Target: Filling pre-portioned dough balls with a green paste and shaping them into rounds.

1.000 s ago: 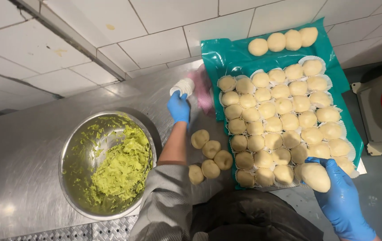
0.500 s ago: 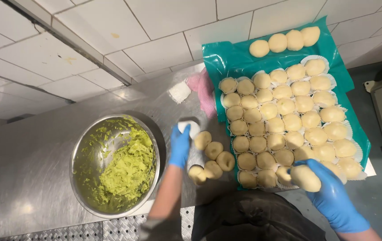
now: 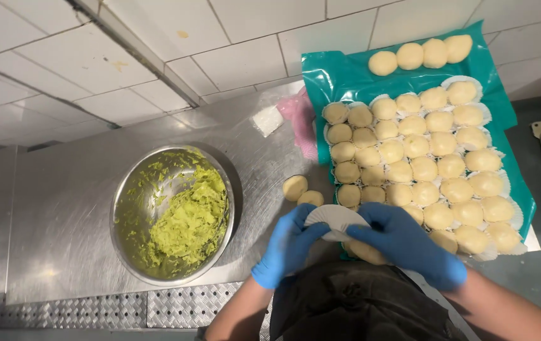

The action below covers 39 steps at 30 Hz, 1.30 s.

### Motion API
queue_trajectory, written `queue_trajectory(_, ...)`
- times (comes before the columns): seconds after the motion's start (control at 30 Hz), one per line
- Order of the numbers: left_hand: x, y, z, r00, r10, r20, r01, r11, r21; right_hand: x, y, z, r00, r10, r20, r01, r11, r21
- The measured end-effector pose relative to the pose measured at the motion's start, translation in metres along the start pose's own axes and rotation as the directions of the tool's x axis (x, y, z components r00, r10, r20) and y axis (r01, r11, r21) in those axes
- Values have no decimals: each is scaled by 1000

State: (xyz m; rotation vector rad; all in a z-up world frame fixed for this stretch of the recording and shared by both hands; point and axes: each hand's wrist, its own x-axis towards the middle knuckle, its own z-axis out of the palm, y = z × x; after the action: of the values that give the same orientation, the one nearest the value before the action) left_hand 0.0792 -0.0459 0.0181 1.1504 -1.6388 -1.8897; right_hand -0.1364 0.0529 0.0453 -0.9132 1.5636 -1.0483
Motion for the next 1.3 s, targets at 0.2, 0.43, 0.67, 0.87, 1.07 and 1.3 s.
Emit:
queue_trajectory(0.2,-13,-9,-17,993,-7,120,-1,998,67,10,12,-10,998,-29,-49,27,999,-46)
queue_trajectory(0.43,66,-34,-81,906,331,-264,-98,770,630,8,-12,-22,988,143,-65,-143,990,10)
queue_trajectory(0.67,147,-128,-127,848,464,-255,37,429,903,-24,25,-51,928,290,-234,-259,954,152)
queue_trajectory(0.87,122,-72,-98,742,663,-103,-119,282,952,-37,56,-62,889,352,-294,-243,905,350)
queue_trajectory(1.07,54,6,33,446,715,539,-625,-182,759,-14,43,-40,993,-113,41,119,968,-221)
queue_trajectory(1.3,6,28,52,514,696,502,-728,44,684,-10,49,-32,957,195,-213,-176,979,108)
